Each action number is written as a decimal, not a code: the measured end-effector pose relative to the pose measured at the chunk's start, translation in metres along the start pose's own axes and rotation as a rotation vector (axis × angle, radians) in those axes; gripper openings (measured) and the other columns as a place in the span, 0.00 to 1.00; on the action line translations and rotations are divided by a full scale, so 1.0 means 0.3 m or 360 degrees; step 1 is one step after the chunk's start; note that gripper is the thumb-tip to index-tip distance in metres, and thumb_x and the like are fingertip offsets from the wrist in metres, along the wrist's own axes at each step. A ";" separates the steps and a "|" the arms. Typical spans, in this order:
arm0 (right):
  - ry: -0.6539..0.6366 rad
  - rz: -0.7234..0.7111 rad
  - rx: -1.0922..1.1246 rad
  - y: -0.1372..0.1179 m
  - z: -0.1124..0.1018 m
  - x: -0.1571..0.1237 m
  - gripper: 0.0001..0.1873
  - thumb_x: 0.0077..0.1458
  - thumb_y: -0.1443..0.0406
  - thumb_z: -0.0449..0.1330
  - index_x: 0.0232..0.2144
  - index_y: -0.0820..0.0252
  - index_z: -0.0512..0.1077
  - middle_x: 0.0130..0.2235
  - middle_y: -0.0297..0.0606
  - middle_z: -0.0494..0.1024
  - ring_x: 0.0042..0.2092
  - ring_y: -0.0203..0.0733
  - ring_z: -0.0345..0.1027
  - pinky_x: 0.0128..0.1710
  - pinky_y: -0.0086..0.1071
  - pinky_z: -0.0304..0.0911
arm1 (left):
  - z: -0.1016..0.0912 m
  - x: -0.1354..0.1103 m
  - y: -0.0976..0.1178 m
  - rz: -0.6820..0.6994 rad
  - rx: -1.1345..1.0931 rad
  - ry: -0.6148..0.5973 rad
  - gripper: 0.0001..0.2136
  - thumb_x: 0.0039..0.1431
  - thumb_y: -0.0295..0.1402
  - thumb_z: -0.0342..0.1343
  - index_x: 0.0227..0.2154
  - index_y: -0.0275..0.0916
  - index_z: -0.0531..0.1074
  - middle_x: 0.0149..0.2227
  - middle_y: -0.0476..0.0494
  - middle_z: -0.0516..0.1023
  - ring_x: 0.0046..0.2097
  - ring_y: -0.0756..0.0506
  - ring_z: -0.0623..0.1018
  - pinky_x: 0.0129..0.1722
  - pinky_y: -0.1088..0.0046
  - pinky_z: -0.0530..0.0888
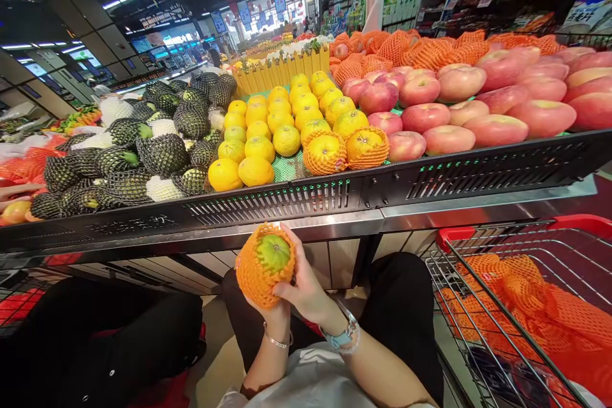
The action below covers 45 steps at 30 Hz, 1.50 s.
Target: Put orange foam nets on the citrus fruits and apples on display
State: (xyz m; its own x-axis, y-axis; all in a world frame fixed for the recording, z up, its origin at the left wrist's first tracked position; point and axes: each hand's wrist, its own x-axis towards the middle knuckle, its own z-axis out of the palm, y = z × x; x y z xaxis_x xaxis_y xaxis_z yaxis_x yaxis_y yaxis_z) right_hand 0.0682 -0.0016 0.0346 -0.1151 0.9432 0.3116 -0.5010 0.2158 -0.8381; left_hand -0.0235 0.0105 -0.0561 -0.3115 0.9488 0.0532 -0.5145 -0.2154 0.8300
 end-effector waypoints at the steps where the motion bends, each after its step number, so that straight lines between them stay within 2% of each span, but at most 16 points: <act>1: 0.0035 0.0024 0.0013 0.014 0.011 -0.007 0.49 0.45 0.44 0.66 0.63 0.49 0.50 0.63 0.44 0.58 0.64 0.50 0.54 0.63 0.43 0.53 | -0.001 -0.006 -0.005 0.0028 -0.0020 0.0031 0.29 0.55 0.60 0.39 0.56 0.57 0.64 0.60 0.56 0.66 0.63 0.38 0.64 0.58 0.62 0.69; 5: 0.0097 0.0152 0.0030 0.049 0.012 -0.010 0.55 0.37 0.44 0.70 0.62 0.52 0.50 0.60 0.48 0.62 0.62 0.54 0.57 0.63 0.48 0.54 | 0.028 -0.020 -0.004 0.0037 -0.0016 0.0151 0.27 0.57 0.59 0.38 0.57 0.58 0.63 0.60 0.56 0.66 0.62 0.37 0.66 0.57 0.61 0.70; 9: 0.0090 0.0243 0.0093 0.082 -0.008 0.003 0.61 0.30 0.46 0.73 0.62 0.52 0.48 0.57 0.48 0.66 0.59 0.54 0.61 0.61 0.49 0.56 | 0.088 -0.022 0.012 0.0199 0.0031 0.0496 0.29 0.52 0.54 0.55 0.56 0.53 0.62 0.57 0.47 0.67 0.60 0.35 0.68 0.56 0.62 0.71; 11: 0.0114 0.0283 0.0120 0.101 -0.010 0.007 0.62 0.29 0.45 0.73 0.61 0.52 0.48 0.56 0.48 0.68 0.57 0.55 0.64 0.59 0.49 0.59 | 0.108 -0.021 0.020 0.0289 0.0125 0.0539 0.30 0.48 0.51 0.61 0.54 0.51 0.63 0.56 0.46 0.67 0.58 0.36 0.68 0.56 0.63 0.70; 14: 0.0306 0.0233 0.0094 0.139 -0.010 0.004 0.59 0.31 0.43 0.71 0.61 0.53 0.51 0.54 0.49 0.70 0.55 0.55 0.67 0.56 0.47 0.63 | 0.117 -0.023 0.035 0.0325 0.0317 0.0389 0.32 0.45 0.48 0.65 0.53 0.48 0.63 0.53 0.43 0.69 0.55 0.38 0.71 0.55 0.63 0.70; 17: 0.0666 0.0084 0.0071 0.183 -0.024 -0.008 0.51 0.43 0.40 0.62 0.62 0.52 0.50 0.54 0.49 0.71 0.51 0.54 0.70 0.52 0.49 0.66 | 0.115 -0.027 0.054 0.0305 0.0474 -0.0019 0.32 0.47 0.48 0.64 0.54 0.45 0.62 0.54 0.39 0.69 0.54 0.37 0.72 0.54 0.60 0.71; 19: 0.0880 0.0018 0.0059 0.204 -0.044 -0.021 0.43 0.52 0.39 0.52 0.63 0.51 0.50 0.56 0.48 0.69 0.52 0.54 0.69 0.52 0.51 0.66 | 0.116 -0.029 0.062 0.0443 0.0540 -0.0215 0.29 0.52 0.51 0.58 0.54 0.44 0.62 0.56 0.37 0.67 0.57 0.36 0.69 0.56 0.57 0.68; 21: 0.0949 0.0012 0.0010 0.213 -0.070 -0.037 0.37 0.56 0.41 0.48 0.63 0.47 0.49 0.59 0.45 0.66 0.56 0.52 0.65 0.53 0.51 0.65 | 0.121 -0.025 0.066 0.0719 0.0620 -0.0211 0.31 0.52 0.56 0.55 0.55 0.45 0.60 0.58 0.35 0.62 0.61 0.35 0.64 0.60 0.52 0.63; 24: 0.0820 0.0077 -0.0051 0.209 -0.101 -0.061 0.35 0.58 0.43 0.48 0.64 0.42 0.47 0.61 0.40 0.65 0.58 0.50 0.63 0.54 0.50 0.65 | 0.128 -0.009 0.071 0.0880 0.0771 -0.0253 0.55 0.35 0.61 0.63 0.62 0.48 0.42 0.64 0.30 0.49 0.66 0.31 0.55 0.63 0.47 0.55; 27: 0.0673 0.0140 -0.0054 0.204 -0.110 -0.076 0.37 0.57 0.40 0.47 0.64 0.43 0.48 0.59 0.41 0.68 0.55 0.51 0.68 0.52 0.50 0.66 | 0.126 0.010 0.088 0.0571 0.0799 -0.0603 0.66 0.29 0.58 0.67 0.64 0.49 0.26 0.66 0.26 0.47 0.66 0.31 0.56 0.64 0.46 0.55; 29: 0.0595 0.0151 -0.0034 0.197 -0.108 -0.075 0.40 0.54 0.36 0.44 0.63 0.44 0.53 0.57 0.42 0.71 0.53 0.52 0.70 0.50 0.50 0.67 | 0.120 0.018 0.103 0.0455 0.0783 -0.0702 0.62 0.32 0.56 0.67 0.64 0.48 0.31 0.64 0.27 0.53 0.65 0.32 0.60 0.63 0.46 0.56; 32: 0.0457 0.0153 0.0135 0.172 -0.104 -0.057 0.45 0.49 0.31 0.37 0.61 0.44 0.58 0.55 0.42 0.72 0.55 0.54 0.67 0.49 0.52 0.67 | 0.115 0.032 0.122 0.0513 0.0796 -0.0681 0.53 0.35 0.55 0.67 0.63 0.46 0.45 0.62 0.29 0.57 0.62 0.31 0.63 0.62 0.45 0.58; 36: 0.0217 0.0175 0.0243 0.121 -0.112 -0.015 0.47 0.47 0.31 0.45 0.62 0.45 0.58 0.60 0.41 0.67 0.61 0.54 0.60 0.58 0.51 0.60 | 0.155 0.101 0.179 0.0954 0.0761 -0.0717 0.43 0.43 0.53 0.64 0.61 0.49 0.52 0.59 0.35 0.61 0.60 0.33 0.66 0.59 0.45 0.63; 41: -0.0072 -0.0081 -0.0013 0.039 -0.160 0.010 0.38 0.54 0.45 0.58 0.63 0.43 0.55 0.67 0.35 0.54 0.68 0.49 0.44 0.67 0.49 0.42 | 0.316 0.289 0.356 0.1710 0.1150 -0.0658 0.39 0.45 0.45 0.67 0.59 0.47 0.55 0.58 0.36 0.60 0.60 0.34 0.64 0.60 0.46 0.62; 43: -0.0090 -0.0116 -0.0221 -0.011 -0.211 -0.014 0.32 0.59 0.51 0.56 0.63 0.43 0.56 0.67 0.35 0.53 0.68 0.50 0.44 0.67 0.49 0.40 | 0.396 0.373 0.424 0.1814 0.1381 -0.0684 0.38 0.48 0.45 0.65 0.59 0.46 0.56 0.58 0.36 0.59 0.61 0.34 0.63 0.61 0.49 0.62; 45: 0.0039 -0.0110 -0.0537 -0.070 -0.285 -0.058 0.27 0.61 0.55 0.53 0.62 0.46 0.58 0.66 0.37 0.56 0.66 0.50 0.50 0.67 0.47 0.43 | 0.463 0.443 0.467 0.1815 0.1670 -0.0787 0.34 0.51 0.45 0.63 0.59 0.45 0.57 0.58 0.36 0.59 0.62 0.35 0.62 0.61 0.52 0.62</act>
State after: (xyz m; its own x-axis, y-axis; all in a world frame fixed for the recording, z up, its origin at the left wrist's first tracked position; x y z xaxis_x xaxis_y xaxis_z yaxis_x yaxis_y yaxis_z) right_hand 0.1542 -0.0009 0.0086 -0.0684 0.9283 0.3654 -0.1945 0.3469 -0.9175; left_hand -0.0261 0.1385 0.1443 0.2511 0.4383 0.8630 0.5958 -0.7727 0.2191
